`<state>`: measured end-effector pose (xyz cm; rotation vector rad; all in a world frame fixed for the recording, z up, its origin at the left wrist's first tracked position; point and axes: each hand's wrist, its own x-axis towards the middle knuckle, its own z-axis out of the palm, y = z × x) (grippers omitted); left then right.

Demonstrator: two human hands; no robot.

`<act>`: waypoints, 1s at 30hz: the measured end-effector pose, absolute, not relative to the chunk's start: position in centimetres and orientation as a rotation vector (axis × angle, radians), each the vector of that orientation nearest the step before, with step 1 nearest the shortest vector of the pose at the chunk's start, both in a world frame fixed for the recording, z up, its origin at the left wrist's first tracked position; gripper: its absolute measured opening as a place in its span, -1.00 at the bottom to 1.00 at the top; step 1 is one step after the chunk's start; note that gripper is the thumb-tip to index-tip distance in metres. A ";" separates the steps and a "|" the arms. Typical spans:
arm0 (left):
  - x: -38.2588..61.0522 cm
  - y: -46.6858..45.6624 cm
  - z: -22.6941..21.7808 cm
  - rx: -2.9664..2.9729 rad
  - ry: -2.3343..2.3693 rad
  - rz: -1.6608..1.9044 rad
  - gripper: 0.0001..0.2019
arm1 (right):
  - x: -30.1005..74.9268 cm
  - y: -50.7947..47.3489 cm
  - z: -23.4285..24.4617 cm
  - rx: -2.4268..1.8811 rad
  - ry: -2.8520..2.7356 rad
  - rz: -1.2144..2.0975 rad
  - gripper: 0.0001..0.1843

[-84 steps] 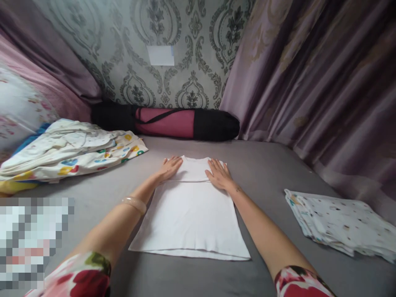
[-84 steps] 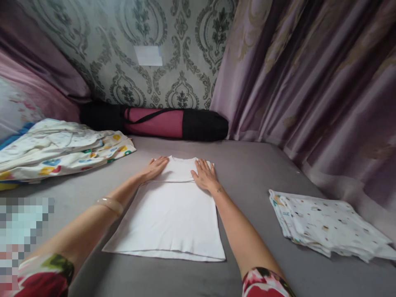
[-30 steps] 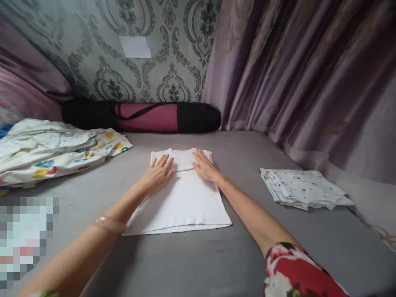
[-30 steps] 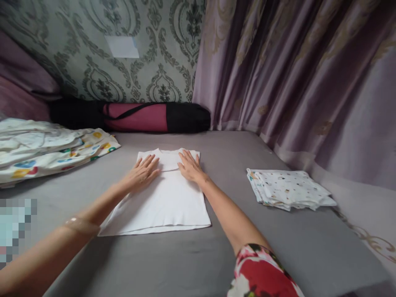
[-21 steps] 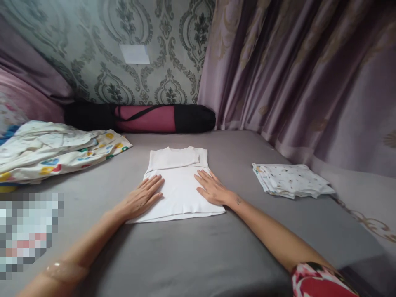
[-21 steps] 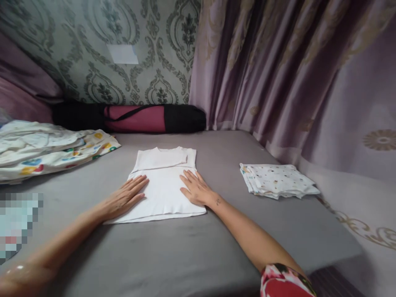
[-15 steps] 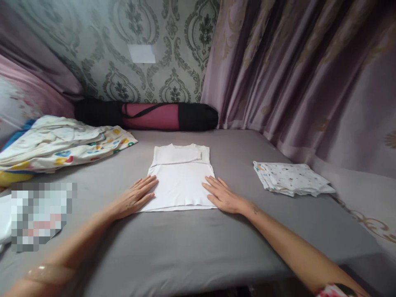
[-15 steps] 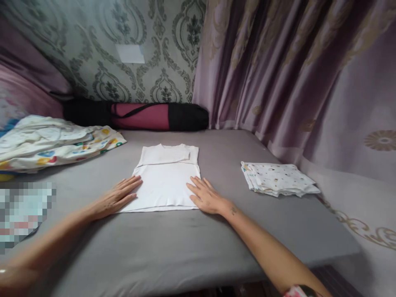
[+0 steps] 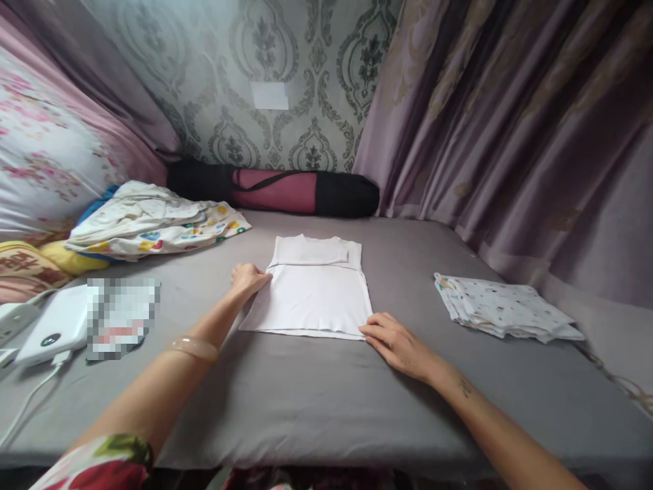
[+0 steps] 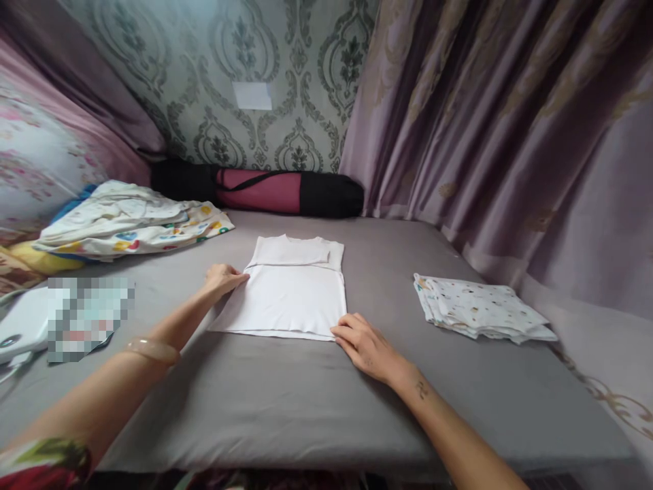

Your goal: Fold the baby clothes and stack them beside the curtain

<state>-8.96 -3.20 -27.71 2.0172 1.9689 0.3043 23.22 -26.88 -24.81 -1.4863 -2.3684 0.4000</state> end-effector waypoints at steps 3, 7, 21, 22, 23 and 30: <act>-8.1 -3.5 -26.6 1.817 1.992 0.277 -0.76 | 23.3 -26.8 -25.0 -1.475 -2.381 0.396 -0.72; -7.6 -4.2 -25.9 1.770 1.900 0.458 -0.84 | 23.4 -26.7 -25.1 -1.473 -2.378 0.409 -0.73; -8.5 -3.5 -26.1 1.626 1.839 0.600 -0.71 | 23.5 -26.3 -24.9 -1.468 -2.386 0.467 -0.76; -8.6 -3.6 -26.1 1.704 1.857 0.565 -0.70 | 23.5 -26.3 -24.8 -1.470 -2.391 0.473 -0.76; -8.7 -3.7 -26.1 1.773 1.875 0.530 -0.70 | 23.5 -26.3 -24.7 -1.471 -2.398 0.478 -0.76; -9.3 -3.6 -27.2 1.943 1.933 0.401 -0.66 | 23.7 -26.2 -23.6 -1.533 -2.484 0.512 -0.77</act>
